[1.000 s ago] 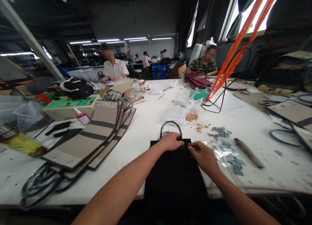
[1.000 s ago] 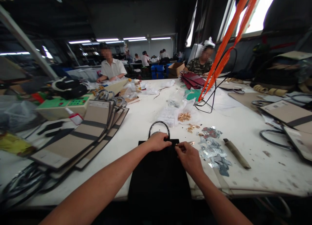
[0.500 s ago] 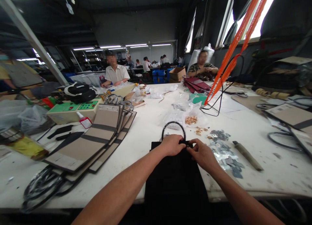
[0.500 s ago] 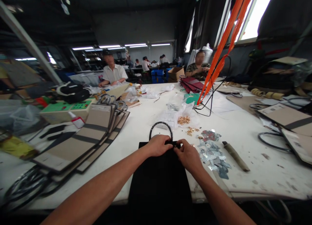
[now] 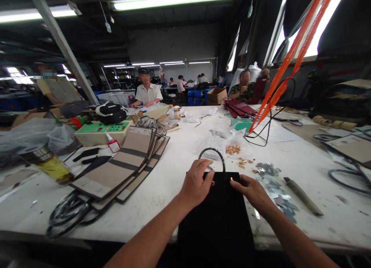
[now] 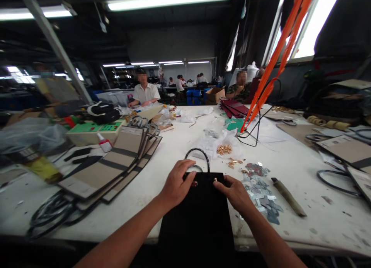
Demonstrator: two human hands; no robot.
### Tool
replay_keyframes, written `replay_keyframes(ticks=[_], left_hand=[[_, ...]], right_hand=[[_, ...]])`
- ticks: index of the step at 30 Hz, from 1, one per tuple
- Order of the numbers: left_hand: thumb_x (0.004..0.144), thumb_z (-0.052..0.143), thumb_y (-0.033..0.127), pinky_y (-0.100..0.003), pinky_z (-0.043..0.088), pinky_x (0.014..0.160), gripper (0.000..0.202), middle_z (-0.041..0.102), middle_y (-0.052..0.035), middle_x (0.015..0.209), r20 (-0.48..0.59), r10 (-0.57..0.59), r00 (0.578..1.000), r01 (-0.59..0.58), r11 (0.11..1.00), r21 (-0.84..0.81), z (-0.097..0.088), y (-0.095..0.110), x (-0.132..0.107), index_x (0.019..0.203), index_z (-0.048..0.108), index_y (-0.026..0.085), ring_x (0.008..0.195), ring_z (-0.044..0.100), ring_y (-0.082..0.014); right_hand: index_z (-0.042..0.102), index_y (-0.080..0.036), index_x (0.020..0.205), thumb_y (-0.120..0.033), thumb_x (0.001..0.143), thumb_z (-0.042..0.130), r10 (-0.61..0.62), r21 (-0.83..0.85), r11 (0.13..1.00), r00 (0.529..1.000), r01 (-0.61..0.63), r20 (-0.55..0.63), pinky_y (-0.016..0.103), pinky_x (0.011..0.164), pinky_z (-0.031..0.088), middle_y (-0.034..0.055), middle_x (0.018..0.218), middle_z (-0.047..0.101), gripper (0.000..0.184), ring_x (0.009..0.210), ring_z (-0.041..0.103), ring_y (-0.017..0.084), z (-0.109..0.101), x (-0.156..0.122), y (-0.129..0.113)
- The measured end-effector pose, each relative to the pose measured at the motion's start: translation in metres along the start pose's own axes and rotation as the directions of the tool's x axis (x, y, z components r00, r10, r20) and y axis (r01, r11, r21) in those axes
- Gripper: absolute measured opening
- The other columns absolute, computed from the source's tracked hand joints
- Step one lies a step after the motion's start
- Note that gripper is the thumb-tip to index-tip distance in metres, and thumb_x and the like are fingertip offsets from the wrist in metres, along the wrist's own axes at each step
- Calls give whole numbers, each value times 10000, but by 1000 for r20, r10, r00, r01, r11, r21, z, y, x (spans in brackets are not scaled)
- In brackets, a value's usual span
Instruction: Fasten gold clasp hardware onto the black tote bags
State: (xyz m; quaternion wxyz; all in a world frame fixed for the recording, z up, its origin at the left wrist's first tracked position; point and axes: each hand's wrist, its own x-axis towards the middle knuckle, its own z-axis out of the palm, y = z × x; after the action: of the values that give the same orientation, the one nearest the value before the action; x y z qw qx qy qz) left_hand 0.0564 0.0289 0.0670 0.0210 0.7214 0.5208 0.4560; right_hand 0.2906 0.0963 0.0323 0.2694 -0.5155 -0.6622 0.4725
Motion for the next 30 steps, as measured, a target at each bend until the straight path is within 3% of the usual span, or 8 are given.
replay_keyframes(ticks=[4, 8, 11, 14, 18, 22, 24, 30], left_hand=[[898, 709, 356, -433, 456, 1118, 602, 527, -94, 1406, -237, -245, 940, 257, 966, 21, -10, -32, -58, 1437, 468, 240, 1301, 518, -227], [748, 828, 366, -428, 523, 995, 1002, 500, -150, 1466, -61, -620, 782, 601, 777, -188, -3, -52, -86, 1580, 289, 222, 1199, 590, -265], [746, 839, 412, -405, 490, 1032, 867, 636, -151, 1328, 48, -721, 691, 679, 625, -385, 2, -50, -76, 1486, 460, 165, 1173, 634, -282], [753, 831, 422, -368, 511, 978, 549, 729, -115, 1166, 198, -738, 645, 690, 451, -566, 4, -49, -58, 1201, 668, 149, 1105, 680, -285], [786, 800, 544, -371, 565, 873, 551, 755, -135, 1086, 433, -713, 551, 746, 188, -639, 6, -53, -45, 1134, 700, 129, 980, 728, -293], [851, 728, 609, -417, 574, 953, 593, 750, -168, 1102, 763, -512, 394, 768, -272, -580, 6, -62, -43, 1151, 706, 98, 999, 741, -318], [873, 713, 586, -429, 547, 1025, 608, 743, -178, 1137, 835, -427, 347, 745, -415, -522, 9, -66, -44, 1206, 692, 79, 1054, 731, -327], [888, 696, 569, -497, 527, 1060, 644, 716, -205, 1219, 848, -400, 348, 686, -508, -521, 18, -66, -48, 1299, 657, 74, 1205, 662, -402]], right_hand=[[713, -111, 1077, -759, 704, 659, 11, -6, 1000, 1000, -11, -15, 159, 714, 411, 59, 969, 705, 750, 831, 605, 97, 2, -2, -2], [722, -109, 1041, -773, 716, 638, 9, -39, 999, 1000, -10, -29, 162, 710, 415, 57, 938, 707, 743, 823, 608, 100, 6, 0, -5], [724, -116, 1082, -783, 720, 627, -8, -45, 999, 1000, 8, -15, 167, 729, 438, 65, 979, 713, 766, 871, 629, 120, 9, 2, -5], [718, -124, 1116, -796, 736, 598, -5, -31, 1000, 1000, 5, -2, 170, 766, 463, 72, 1035, 712, 781, 935, 643, 135, 10, 6, 2], [713, -149, 1107, -829, 798, 487, 19, -46, 999, 997, -22, -69, 164, 809, 474, 56, 1053, 710, 780, 965, 649, 119, 1, 18, 24], [706, -157, 1019, -837, 845, 378, 65, -121, 989, 984, -86, -168, 153, 740, 467, 48, 1031, 713, 775, 869, 660, 91, -19, 38, 48], [706, -165, 1062, -805, 855, 388, 78, -176, 977, 975, -116, -210, 152, 695, 449, 50, 983, 714, 744, 807, 657, 84, -32, 49, 57], [744, -174, 1084, -639, 852, 503, 2, -329, 940, 964, -93, -265, 166, 744, 431, 51, 1007, 716, 573, 836, 646, 91, -59, 95, 62]])
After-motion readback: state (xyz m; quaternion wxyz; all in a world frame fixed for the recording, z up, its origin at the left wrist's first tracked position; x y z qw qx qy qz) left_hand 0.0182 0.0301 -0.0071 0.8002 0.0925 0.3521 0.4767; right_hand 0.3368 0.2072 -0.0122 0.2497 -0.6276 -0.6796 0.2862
